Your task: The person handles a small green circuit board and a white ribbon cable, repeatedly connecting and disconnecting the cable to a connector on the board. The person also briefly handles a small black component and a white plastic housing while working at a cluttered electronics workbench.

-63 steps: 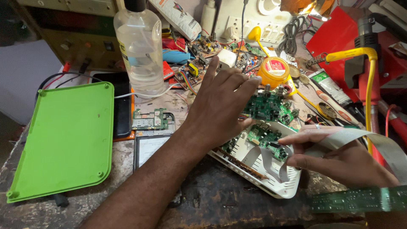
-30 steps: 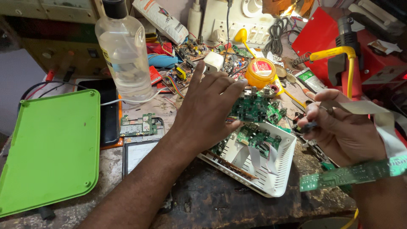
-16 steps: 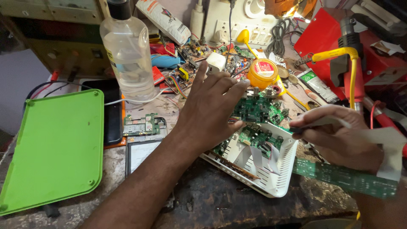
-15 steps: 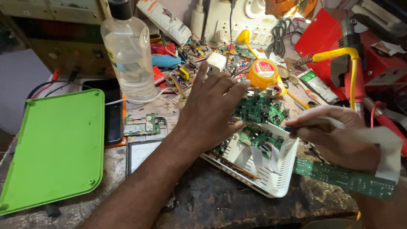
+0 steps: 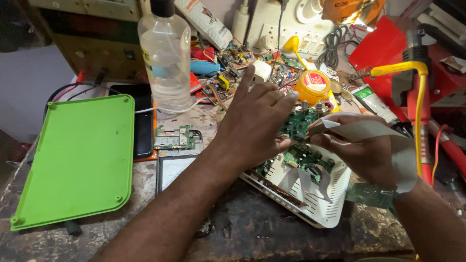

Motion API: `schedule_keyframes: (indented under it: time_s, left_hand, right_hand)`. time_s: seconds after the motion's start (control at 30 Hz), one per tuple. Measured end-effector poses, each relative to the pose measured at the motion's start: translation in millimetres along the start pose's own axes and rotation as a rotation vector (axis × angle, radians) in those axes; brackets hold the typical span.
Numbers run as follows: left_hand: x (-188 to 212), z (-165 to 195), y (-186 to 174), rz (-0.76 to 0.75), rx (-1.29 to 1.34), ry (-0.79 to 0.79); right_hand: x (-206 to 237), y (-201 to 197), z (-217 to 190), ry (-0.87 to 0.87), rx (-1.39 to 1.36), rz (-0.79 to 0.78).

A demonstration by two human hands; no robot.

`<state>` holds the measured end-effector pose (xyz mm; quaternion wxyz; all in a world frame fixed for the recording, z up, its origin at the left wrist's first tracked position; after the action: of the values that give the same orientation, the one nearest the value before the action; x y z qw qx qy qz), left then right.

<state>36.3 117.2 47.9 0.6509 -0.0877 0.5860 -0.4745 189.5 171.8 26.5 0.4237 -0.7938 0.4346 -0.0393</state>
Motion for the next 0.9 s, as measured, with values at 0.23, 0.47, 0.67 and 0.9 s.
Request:
schedule_keyframes:
  time_s: [0.23,0.47,0.67,0.9]
  left_hand:
    - [-1,2,1,-0.009,-0.010,-0.002]
    - [-3,4,3,-0.049,-0.001,-0.006]
    - [-4,4,4,-0.062,0.011,-0.012]
    - [-4,7,1,-0.043,0.022,0.010]
  right_hand:
    - [0,-2,11,-0.071,0.002,0.018]
    - [1,-4,26,0.024,-0.004,0.026]
    - [3,-9,31,0.039,0.011,0.069]
    - [3,-10,32,0.013,0.041,0.086]
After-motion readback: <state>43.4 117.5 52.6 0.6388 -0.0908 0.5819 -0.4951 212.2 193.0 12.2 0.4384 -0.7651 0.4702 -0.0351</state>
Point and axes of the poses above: each hand's wrist, its own x-axis away from the middle knuckle, its own y-axis out of the palm, z = x × y, the point moved 10 cm from there along -x, towards the middle knuckle, and after that the axes turned 10 degrees about -y, right-handed, at the moved point
